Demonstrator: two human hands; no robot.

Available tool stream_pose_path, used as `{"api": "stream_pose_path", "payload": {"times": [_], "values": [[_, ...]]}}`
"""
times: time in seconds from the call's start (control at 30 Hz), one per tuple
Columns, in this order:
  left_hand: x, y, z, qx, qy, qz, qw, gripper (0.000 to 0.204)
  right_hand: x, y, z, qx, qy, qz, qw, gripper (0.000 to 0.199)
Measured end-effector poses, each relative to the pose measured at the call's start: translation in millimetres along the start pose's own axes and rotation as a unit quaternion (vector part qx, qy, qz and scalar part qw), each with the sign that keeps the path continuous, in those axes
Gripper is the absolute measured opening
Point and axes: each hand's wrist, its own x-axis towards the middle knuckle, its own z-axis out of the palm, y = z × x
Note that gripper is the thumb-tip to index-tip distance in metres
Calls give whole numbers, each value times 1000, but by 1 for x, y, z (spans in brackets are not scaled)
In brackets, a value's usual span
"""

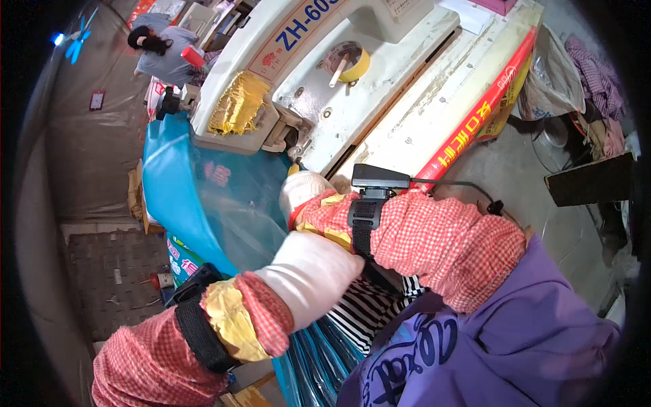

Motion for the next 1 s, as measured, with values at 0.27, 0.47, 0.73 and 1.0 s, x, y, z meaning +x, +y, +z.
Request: {"api": "stream_pose_path", "payload": {"times": [0.27, 0.47, 0.73, 1.0], "values": [[35, -108, 50, 144, 25, -149, 978, 14, -26, -72, -25, -435, 125, 149, 879, 29], [20, -202, 128, 74, 208, -422, 879, 14, -29, -78, 23, -336, 134, 6, 932, 26], [-146, -94, 109, 113, 236, -293, 920, 4, 15, -67, 35, -783, -14, 4, 622, 27], [-244, -95, 117, 235, 652, -317, 647, 32, -21, -123, 112, -484, -14, -124, 866, 18]]}}
